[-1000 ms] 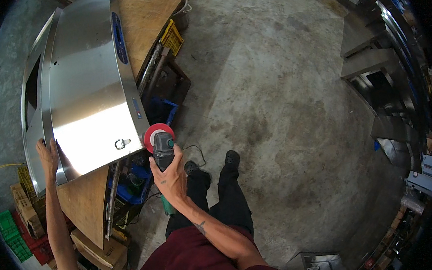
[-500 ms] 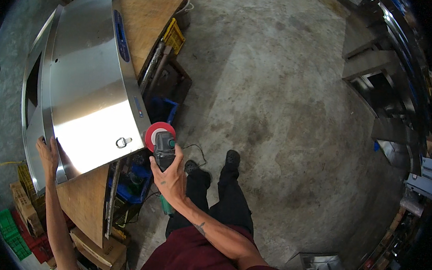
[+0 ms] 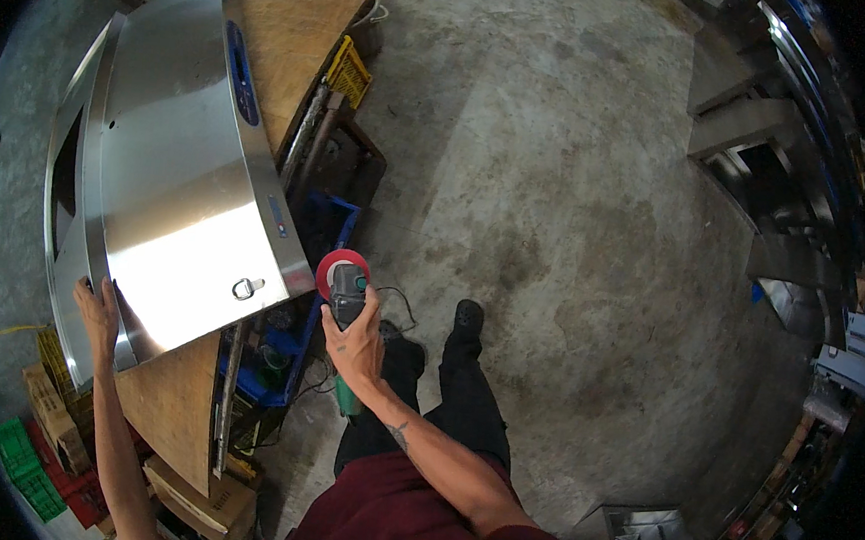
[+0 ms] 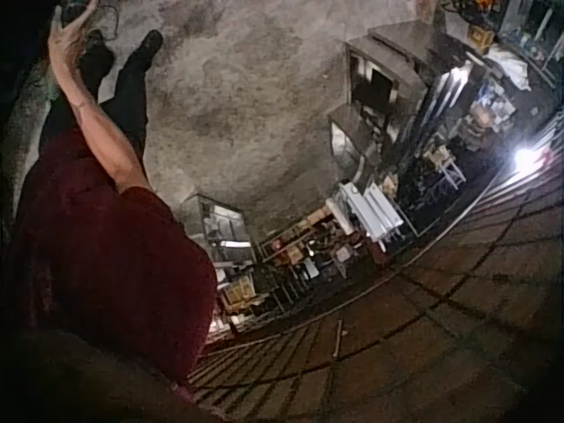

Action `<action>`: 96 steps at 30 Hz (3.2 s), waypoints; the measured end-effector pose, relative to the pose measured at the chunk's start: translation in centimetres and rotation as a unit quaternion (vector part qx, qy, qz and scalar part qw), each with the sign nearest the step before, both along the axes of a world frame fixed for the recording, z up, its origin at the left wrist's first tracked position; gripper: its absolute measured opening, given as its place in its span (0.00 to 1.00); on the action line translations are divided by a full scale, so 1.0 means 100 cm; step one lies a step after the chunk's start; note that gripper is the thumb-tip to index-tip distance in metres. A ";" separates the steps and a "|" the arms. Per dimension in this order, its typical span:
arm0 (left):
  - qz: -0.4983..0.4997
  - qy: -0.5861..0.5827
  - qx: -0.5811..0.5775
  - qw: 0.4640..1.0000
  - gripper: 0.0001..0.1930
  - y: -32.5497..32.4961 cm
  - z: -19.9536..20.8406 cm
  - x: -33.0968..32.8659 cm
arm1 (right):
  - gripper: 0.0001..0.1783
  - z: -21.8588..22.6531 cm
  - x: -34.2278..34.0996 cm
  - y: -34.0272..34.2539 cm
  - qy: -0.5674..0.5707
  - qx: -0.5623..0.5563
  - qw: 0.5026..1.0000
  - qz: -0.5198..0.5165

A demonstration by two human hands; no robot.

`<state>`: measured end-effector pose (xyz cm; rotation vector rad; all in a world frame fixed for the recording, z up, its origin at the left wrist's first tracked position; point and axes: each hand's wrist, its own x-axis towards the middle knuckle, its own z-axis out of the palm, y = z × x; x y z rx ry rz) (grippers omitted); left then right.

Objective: The person uses a handheld angle grinder with a red polishing pad to smooth and polish the edges and surfaces of a large stainless steel enclosure. The person repositions the enclosure on the workbench to access different sides and continues polishing the metal surfaces.

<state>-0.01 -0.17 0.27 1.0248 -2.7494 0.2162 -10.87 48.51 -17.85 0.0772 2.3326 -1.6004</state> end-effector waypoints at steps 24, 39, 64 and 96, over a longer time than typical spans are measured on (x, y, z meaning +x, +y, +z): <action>-0.012 0.002 -0.005 1.000 0.34 0.006 0.002 -0.004 | 0.54 0.000 -0.015 0.035 -0.094 -0.082 0.992 0.013; -0.013 0.008 -0.001 1.000 0.34 0.007 0.001 -0.001 | 0.52 0.002 -0.007 0.023 -0.076 -0.081 0.993 0.040; -0.010 0.013 -0.001 1.000 0.32 0.004 -0.002 -0.001 | 0.55 0.027 -0.002 0.027 -0.041 -0.091 0.993 0.067; -0.005 0.011 0.011 1.000 0.35 0.015 0.004 -0.007 | 0.54 0.047 0.004 0.024 -0.053 -0.103 0.991 0.060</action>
